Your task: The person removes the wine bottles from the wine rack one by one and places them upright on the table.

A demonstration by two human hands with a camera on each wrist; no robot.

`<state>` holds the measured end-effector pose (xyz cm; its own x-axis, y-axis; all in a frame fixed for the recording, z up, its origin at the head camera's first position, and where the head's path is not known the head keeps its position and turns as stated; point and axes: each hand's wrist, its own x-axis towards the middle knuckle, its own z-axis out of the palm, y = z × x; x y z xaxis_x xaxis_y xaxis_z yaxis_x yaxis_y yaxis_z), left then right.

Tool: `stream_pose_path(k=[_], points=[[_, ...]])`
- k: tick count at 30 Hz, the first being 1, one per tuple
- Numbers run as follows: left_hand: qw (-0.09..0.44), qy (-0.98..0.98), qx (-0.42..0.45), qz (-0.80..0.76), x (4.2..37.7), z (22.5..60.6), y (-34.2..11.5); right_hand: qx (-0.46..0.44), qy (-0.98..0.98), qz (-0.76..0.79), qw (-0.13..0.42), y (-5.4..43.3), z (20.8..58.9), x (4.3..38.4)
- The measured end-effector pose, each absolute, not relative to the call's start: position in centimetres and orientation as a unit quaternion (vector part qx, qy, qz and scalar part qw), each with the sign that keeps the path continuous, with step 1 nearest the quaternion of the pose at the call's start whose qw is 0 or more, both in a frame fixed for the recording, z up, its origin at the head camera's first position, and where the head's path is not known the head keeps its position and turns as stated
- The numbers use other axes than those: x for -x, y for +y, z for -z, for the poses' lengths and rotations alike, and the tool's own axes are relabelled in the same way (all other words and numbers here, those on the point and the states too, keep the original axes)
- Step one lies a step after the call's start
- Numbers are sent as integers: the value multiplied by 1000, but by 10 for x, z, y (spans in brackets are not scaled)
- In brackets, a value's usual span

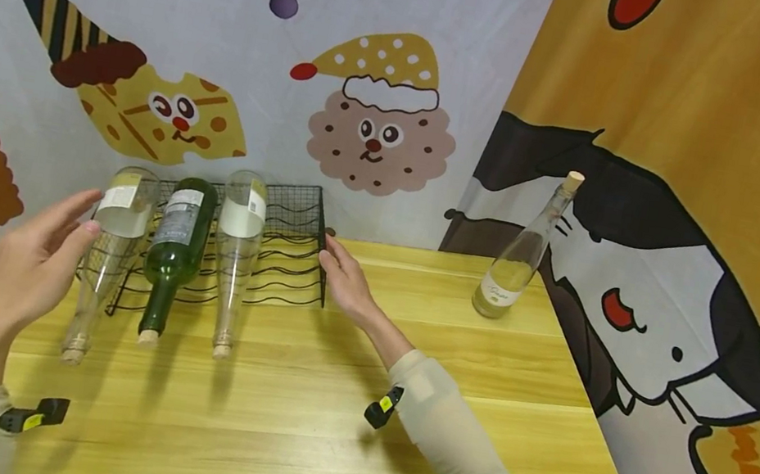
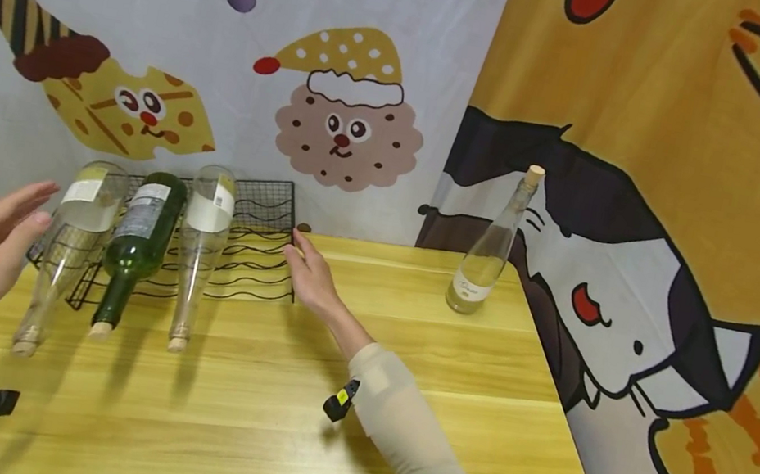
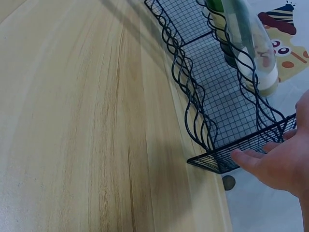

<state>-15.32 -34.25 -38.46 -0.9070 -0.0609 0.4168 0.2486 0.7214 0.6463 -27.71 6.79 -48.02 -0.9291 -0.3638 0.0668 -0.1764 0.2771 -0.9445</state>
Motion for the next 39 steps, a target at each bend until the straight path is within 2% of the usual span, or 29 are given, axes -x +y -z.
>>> stream_pose_path(k=[7, 10, 15, 30, 39], points=[[249, -881, 142, 376, 154, 376, -313, 174, 798, 570, 85, 68, 480, 277], [250, -881, 178, 359, 155, 376, -302, 172, 802, 567, 82, 68, 480, 277], [218, -894, 214, 327, 154, 379, -284, 168, 807, 561, 75, 68, 481, 277], [201, -900, 322, 213, 157, 387, -247, 169, 808, 559, 74, 67, 481, 278], [140, -903, 353, 200, 157, 393, -243, 167, 808, 560, 75, 67, 480, 278]])
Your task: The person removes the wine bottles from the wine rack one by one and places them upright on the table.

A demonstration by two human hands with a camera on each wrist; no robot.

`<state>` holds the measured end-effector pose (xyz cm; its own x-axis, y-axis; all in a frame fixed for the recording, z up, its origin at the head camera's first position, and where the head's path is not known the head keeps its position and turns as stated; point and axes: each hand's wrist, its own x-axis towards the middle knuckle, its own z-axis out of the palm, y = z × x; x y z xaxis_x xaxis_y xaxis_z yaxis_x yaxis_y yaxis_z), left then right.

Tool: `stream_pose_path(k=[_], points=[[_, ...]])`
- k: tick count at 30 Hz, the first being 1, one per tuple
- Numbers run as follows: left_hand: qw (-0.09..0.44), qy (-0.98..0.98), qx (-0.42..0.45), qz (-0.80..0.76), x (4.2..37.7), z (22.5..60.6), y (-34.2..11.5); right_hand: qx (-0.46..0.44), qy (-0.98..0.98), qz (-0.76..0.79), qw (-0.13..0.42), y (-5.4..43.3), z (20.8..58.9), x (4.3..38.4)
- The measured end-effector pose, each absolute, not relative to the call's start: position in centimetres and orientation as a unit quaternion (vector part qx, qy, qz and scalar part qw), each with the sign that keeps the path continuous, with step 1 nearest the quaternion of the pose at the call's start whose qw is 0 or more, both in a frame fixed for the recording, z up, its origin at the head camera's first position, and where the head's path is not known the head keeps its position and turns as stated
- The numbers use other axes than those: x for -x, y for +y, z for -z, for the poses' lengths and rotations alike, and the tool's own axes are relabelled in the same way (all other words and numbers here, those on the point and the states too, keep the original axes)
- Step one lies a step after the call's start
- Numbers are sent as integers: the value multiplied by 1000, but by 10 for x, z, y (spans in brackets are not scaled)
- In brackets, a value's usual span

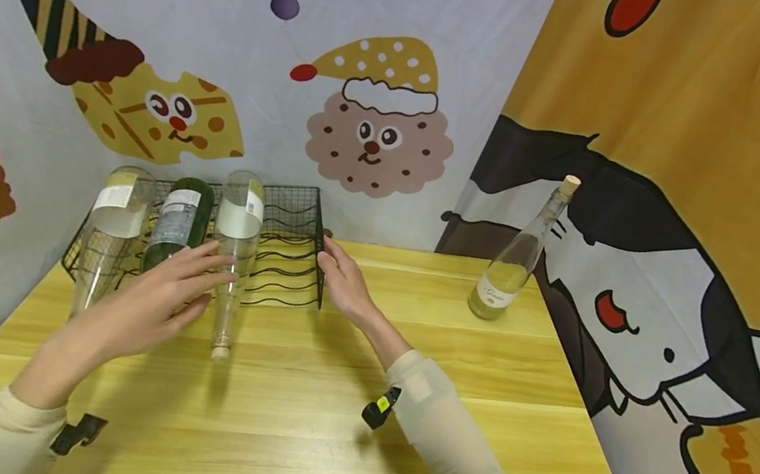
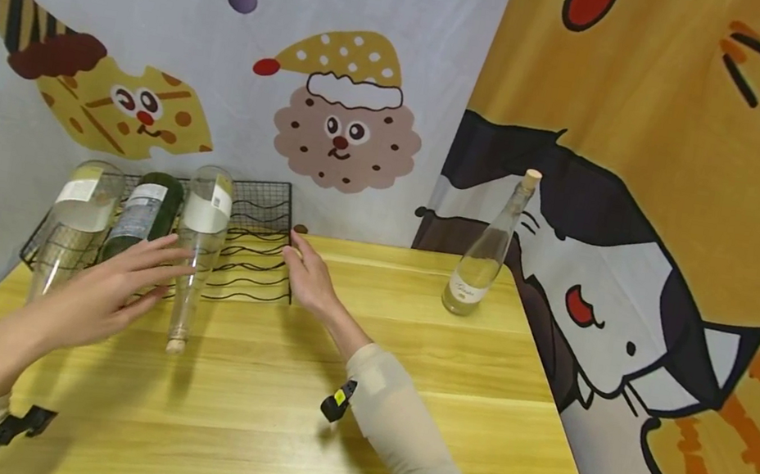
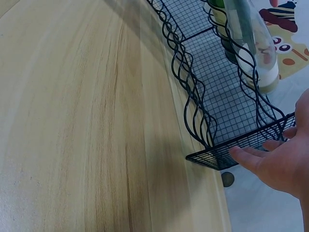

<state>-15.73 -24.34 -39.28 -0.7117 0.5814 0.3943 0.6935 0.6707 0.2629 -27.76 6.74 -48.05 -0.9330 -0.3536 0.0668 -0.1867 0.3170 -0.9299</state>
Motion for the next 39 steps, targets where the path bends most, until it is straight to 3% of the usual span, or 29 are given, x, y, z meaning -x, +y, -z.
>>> stream_pose_path(k=[9, 23, 39], points=[[144, -899, 374, 177, 160, 398, -236, 168, 809, 559, 71, 66, 479, 277], [67, -910, 383, 144, 161, 396, -228, 168, 802, 569, 77, 68, 480, 279], [42, -910, 401, 101, 167, 395, -215, 156, 804, 570, 67, 66, 481, 277]])
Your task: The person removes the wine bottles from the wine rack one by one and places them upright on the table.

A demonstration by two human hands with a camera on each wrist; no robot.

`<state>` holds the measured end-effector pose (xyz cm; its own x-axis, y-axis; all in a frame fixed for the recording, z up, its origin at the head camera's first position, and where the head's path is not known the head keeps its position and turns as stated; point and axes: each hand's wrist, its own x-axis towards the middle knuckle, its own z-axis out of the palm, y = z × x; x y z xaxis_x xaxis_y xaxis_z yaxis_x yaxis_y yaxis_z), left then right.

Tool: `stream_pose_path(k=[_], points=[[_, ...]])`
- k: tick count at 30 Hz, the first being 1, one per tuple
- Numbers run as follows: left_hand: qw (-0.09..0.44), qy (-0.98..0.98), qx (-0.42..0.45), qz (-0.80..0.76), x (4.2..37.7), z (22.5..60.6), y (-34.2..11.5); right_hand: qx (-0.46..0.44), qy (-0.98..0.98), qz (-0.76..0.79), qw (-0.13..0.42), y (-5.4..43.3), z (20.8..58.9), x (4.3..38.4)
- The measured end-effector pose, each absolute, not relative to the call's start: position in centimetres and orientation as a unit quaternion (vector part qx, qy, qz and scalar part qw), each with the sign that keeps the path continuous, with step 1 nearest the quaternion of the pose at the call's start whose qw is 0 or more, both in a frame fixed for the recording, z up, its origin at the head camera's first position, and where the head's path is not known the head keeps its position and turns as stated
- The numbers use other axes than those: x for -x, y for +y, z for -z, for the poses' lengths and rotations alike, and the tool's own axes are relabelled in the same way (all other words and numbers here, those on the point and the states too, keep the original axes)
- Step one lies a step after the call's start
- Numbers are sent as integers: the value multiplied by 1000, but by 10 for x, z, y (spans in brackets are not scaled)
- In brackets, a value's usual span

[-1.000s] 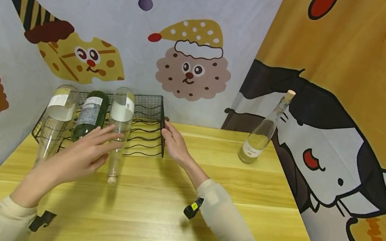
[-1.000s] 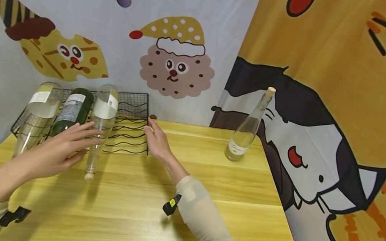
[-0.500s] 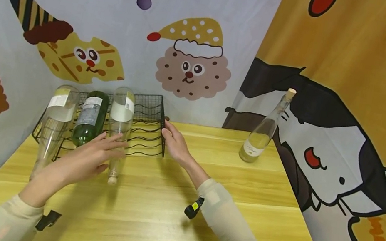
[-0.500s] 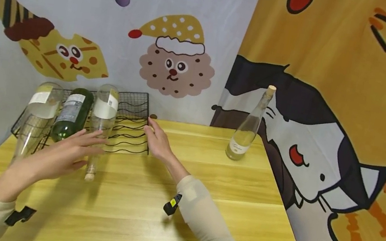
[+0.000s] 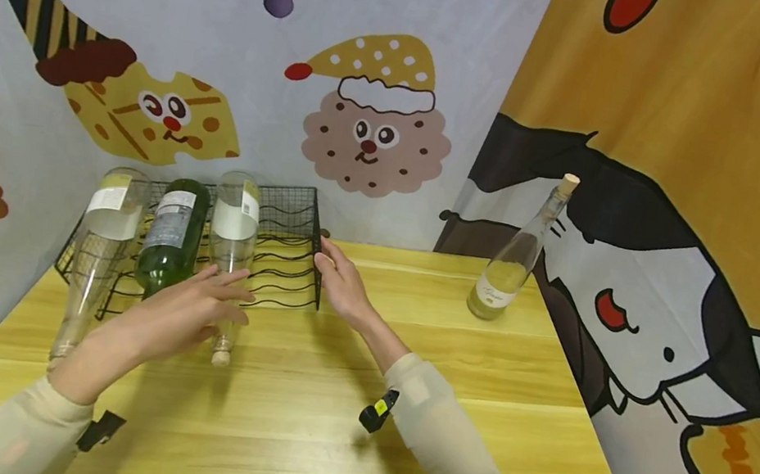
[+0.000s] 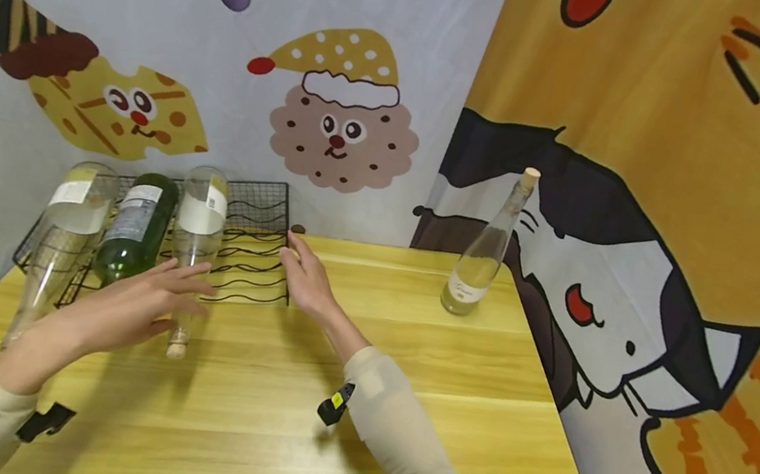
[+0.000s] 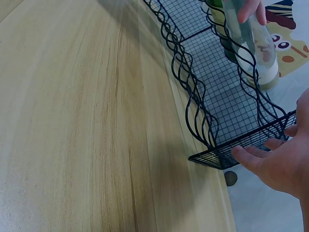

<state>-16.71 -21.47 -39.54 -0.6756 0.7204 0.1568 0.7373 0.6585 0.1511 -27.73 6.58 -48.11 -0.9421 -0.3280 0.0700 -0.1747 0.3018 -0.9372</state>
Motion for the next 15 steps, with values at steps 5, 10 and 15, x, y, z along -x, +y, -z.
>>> stream_pose_path(k=[5, 10, 15], points=[[49, -907, 406, 100, 167, 397, -214, 157, 805, 568, 73, 66, 480, 278], [53, -906, 408, 96, 167, 398, -212, 157, 807, 566, 70, 66, 480, 278], [52, -905, 412, 89, 169, 397, -213, 151, 805, 571, 66, 65, 482, 278]])
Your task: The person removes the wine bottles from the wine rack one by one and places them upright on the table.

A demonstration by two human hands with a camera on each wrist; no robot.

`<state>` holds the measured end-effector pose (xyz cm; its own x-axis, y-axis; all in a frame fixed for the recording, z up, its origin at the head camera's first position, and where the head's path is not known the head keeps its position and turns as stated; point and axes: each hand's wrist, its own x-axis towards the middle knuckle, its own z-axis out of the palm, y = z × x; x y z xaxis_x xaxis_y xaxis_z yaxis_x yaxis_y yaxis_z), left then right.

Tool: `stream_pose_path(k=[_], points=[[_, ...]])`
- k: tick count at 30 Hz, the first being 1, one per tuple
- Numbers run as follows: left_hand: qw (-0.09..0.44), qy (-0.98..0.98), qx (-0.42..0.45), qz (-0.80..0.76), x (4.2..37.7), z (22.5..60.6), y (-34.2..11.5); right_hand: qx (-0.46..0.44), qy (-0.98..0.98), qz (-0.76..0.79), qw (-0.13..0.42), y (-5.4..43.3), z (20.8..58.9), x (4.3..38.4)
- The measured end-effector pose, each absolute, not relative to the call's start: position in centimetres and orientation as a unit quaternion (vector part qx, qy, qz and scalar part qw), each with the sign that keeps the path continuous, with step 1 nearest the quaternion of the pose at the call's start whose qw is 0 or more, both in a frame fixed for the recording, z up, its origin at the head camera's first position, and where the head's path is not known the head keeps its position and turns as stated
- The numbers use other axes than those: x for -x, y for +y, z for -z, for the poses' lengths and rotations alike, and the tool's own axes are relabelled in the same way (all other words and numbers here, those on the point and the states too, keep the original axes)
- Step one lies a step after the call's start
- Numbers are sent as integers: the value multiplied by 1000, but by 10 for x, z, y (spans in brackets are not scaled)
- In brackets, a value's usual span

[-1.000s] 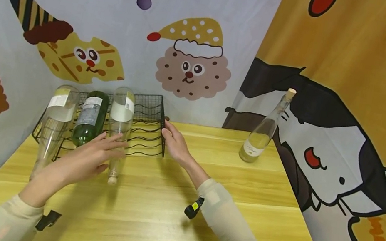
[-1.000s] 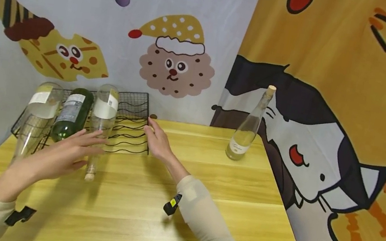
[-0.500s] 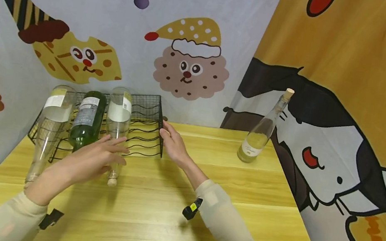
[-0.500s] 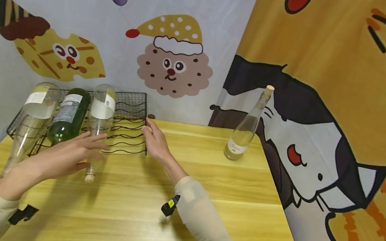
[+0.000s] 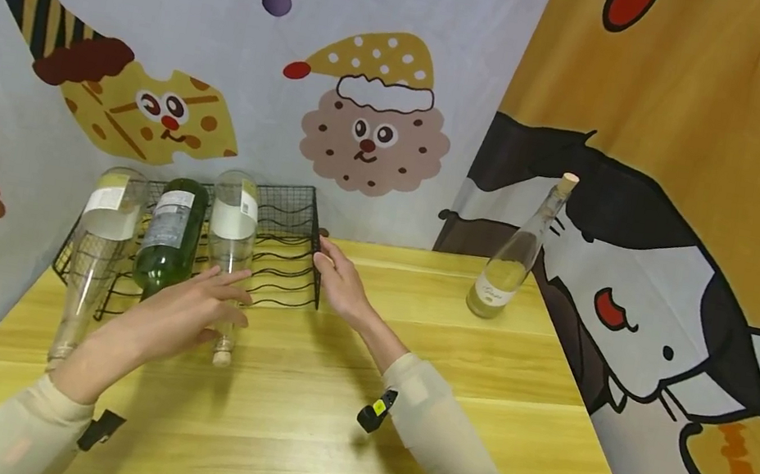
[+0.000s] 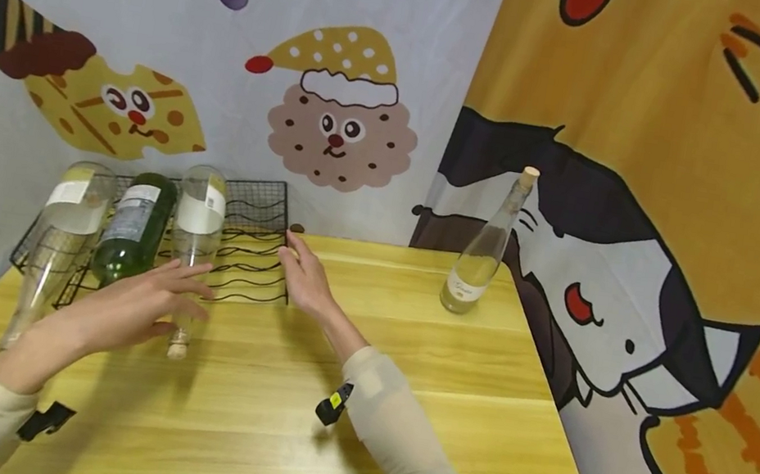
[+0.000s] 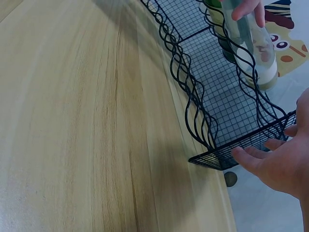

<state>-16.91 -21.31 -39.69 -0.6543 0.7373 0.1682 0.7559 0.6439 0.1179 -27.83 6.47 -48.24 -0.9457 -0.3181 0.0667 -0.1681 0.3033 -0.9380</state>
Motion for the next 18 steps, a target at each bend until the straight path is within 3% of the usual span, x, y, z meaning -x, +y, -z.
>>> stream_pose_path(k=[18], points=[[72, -892, 431, 117, 172, 398, -217, 167, 805, 565, 74, 68, 482, 277]])
